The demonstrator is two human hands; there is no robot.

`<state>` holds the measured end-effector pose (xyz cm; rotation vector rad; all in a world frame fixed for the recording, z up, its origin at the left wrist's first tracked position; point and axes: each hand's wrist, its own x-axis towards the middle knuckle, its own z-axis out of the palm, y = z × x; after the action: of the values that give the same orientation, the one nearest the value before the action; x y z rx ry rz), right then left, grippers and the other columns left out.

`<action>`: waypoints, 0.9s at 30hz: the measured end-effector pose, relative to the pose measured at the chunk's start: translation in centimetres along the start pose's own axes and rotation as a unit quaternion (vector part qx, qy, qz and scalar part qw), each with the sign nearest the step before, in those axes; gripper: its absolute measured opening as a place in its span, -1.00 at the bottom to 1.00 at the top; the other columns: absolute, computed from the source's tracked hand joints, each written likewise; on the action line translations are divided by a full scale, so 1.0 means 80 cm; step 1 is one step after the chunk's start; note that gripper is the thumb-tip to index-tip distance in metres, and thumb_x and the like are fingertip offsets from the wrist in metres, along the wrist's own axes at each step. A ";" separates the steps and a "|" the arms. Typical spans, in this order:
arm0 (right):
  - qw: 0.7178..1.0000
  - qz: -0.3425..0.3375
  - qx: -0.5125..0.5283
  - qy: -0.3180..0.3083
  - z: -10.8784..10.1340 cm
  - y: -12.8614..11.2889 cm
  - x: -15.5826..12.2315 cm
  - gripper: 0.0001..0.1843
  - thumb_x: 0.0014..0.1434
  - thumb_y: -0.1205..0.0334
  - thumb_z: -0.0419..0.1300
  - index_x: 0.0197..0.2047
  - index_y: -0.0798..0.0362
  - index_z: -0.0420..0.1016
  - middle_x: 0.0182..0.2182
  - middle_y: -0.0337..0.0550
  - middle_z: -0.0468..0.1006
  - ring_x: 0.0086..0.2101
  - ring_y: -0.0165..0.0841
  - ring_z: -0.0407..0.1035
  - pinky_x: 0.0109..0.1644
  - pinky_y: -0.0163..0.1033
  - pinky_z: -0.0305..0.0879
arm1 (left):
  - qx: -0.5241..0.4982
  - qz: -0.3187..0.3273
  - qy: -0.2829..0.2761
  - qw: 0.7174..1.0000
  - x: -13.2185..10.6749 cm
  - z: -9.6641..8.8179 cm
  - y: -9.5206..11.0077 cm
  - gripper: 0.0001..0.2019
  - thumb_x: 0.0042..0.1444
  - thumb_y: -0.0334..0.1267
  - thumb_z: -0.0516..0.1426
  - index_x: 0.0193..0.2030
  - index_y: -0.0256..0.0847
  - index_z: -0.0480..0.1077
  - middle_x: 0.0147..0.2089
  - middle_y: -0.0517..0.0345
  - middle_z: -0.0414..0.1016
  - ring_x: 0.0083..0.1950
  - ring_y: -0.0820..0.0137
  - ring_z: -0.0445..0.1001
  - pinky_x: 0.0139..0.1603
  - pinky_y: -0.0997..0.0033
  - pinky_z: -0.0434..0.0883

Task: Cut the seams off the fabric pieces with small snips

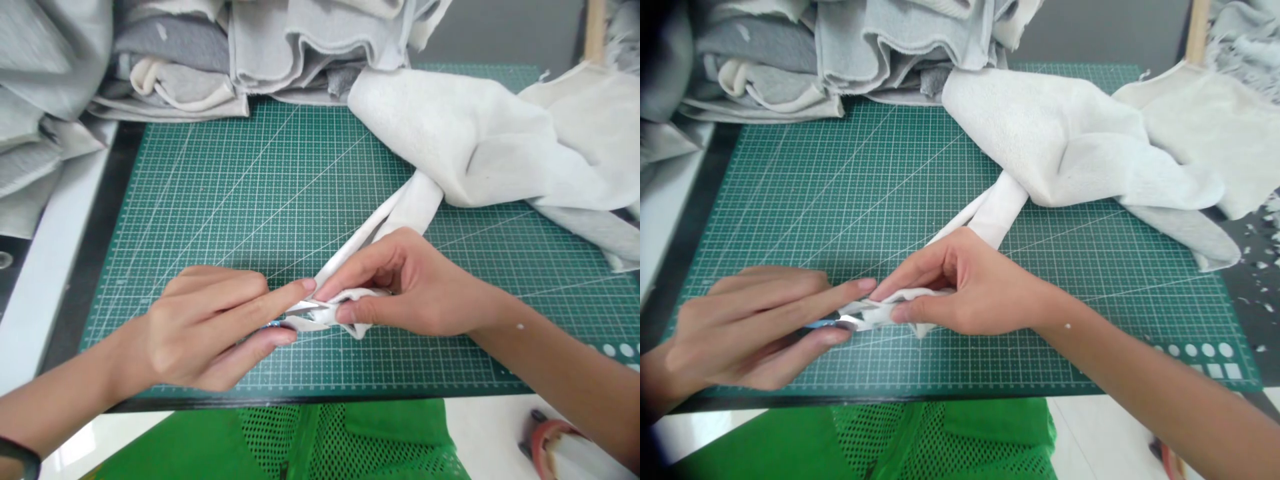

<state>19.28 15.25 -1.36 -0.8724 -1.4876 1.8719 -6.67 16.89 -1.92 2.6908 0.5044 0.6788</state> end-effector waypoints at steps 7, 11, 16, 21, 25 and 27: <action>0.993 -0.008 0.045 0.110 0.015 0.004 0.000 -0.83 0.02 0.44 0.35 -0.28 0.05 0.65 -0.43 -0.20 0.67 -0.49 -0.41 0.53 -0.48 -0.42 0.48 | 0.037 -0.110 0.048 0.992 0.013 -0.010 0.031 -0.57 0.20 -0.30 0.15 0.22 -0.19 0.32 -0.38 0.15 0.48 -0.46 0.43 0.44 -0.56 0.42 0.35; 0.983 -0.019 0.068 0.171 0.025 0.009 -0.001 -0.88 0.02 0.40 0.36 -0.32 0.03 0.65 -0.57 -0.21 0.61 -0.55 -0.38 0.51 -0.57 -0.40 0.44 | 0.053 -0.153 0.079 0.984 0.009 -0.007 0.040 -0.53 0.19 -0.26 0.14 0.25 -0.16 0.31 -0.37 0.15 0.46 -0.46 0.45 0.42 -0.58 0.42 0.34; 0.972 -0.013 0.100 0.211 0.031 0.011 -0.001 -0.87 0.00 0.39 0.38 -0.33 0.00 0.65 -0.52 -0.19 0.64 -0.56 -0.38 0.51 -0.58 -0.38 0.45 | 0.069 -0.141 0.098 0.983 0.004 0.006 0.039 -0.47 0.13 -0.34 0.20 0.26 -0.25 0.30 -0.40 0.16 0.43 -0.46 0.47 0.39 -0.56 0.42 0.35; 0.969 -0.008 0.123 0.214 0.030 0.010 0.001 -0.84 0.00 0.41 0.38 -0.32 -0.02 0.66 -0.48 -0.21 0.67 -0.53 -0.39 0.54 -0.54 -0.41 0.47 | 0.095 -0.148 0.095 0.980 0.010 0.010 0.041 -0.44 0.12 -0.34 0.22 0.28 -0.25 0.27 -0.38 0.16 0.44 -0.46 0.48 0.40 -0.55 0.42 0.36; 0.965 -0.014 0.137 0.222 0.029 0.010 0.002 -0.84 -0.02 0.41 0.39 -0.34 -0.03 0.66 -0.52 -0.22 0.66 -0.58 -0.41 0.50 -0.60 -0.42 0.42 | 0.127 -0.154 0.100 0.975 0.016 0.014 0.038 -0.51 0.18 -0.30 0.18 0.25 -0.26 0.31 -0.38 0.15 0.44 -0.48 0.49 0.38 -0.55 0.41 0.35; 0.964 -0.013 0.137 0.226 0.030 0.010 0.002 -0.85 -0.03 0.41 0.39 -0.36 -0.03 0.65 -0.53 -0.22 0.65 -0.60 -0.42 0.48 -0.63 -0.42 0.38 | 0.141 -0.147 0.097 0.974 0.021 0.015 0.036 -0.54 0.20 -0.29 0.16 0.24 -0.27 0.32 -0.39 0.15 0.43 -0.49 0.50 0.38 -0.56 0.40 0.34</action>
<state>17.26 13.82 -1.81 -1.0504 -0.9352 1.6611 -3.96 14.72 -1.16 2.7284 1.1011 0.8391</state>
